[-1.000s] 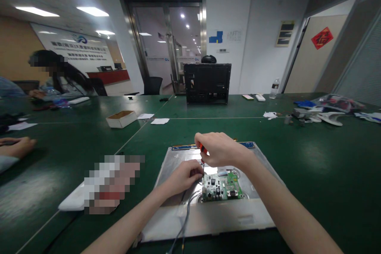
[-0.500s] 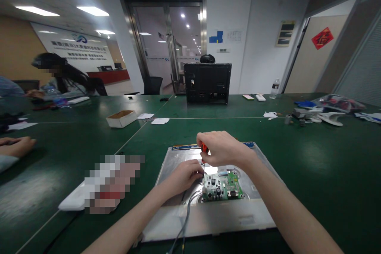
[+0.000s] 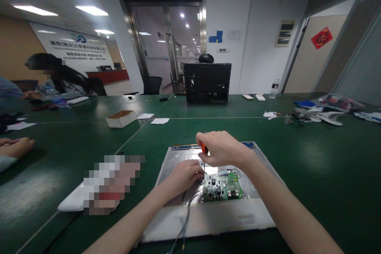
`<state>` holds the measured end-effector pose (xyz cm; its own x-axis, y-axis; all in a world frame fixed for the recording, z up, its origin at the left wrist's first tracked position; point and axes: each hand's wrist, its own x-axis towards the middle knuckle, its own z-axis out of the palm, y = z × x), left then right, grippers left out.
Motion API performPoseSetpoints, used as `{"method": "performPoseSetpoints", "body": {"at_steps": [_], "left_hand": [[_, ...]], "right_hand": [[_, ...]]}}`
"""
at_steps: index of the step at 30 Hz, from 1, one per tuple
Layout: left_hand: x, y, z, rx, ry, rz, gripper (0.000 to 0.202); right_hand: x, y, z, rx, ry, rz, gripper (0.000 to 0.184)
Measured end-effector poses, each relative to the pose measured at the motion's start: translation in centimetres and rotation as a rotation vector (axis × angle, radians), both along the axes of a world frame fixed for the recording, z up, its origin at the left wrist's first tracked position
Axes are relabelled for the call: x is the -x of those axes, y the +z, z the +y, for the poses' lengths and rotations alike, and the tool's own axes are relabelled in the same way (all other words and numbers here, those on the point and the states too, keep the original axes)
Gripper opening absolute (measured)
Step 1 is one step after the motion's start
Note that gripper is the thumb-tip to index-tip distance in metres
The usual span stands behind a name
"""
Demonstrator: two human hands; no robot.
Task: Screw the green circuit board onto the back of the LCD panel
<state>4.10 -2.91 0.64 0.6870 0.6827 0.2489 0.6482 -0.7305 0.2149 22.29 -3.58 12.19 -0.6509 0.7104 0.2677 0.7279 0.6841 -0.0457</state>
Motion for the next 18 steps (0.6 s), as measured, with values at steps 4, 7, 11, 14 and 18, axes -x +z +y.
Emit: {"method": "performPoseSetpoints", "body": {"at_steps": [4, 7, 11, 14, 18], "left_hand": [[-0.09, 0.29, -0.17, 0.017, 0.006, 0.012, 0.015], [-0.07, 0.22, -0.14, 0.026, 0.009, 0.013, 0.015], [0.03, -0.11, 0.03, 0.008, 0.010, 0.016, 0.015], [0.05, -0.19, 0.03, -0.001, 0.008, 0.017, 0.015], [-0.01, -0.04, -0.08, -0.019, 0.010, 0.027, 0.015]], "right_hand": [[0.11, -0.02, 0.04, -0.010, -0.038, -0.026, 0.016], [0.38, -0.05, 0.34, -0.025, -0.079, -0.062, 0.015], [0.53, -0.03, 0.53, -0.037, -0.100, -0.083, 0.026], [0.31, 0.07, 0.31, -0.030, -0.085, -0.062, 0.026], [-0.06, 0.25, -0.14, 0.012, -0.044, -0.014, 0.015]]}}
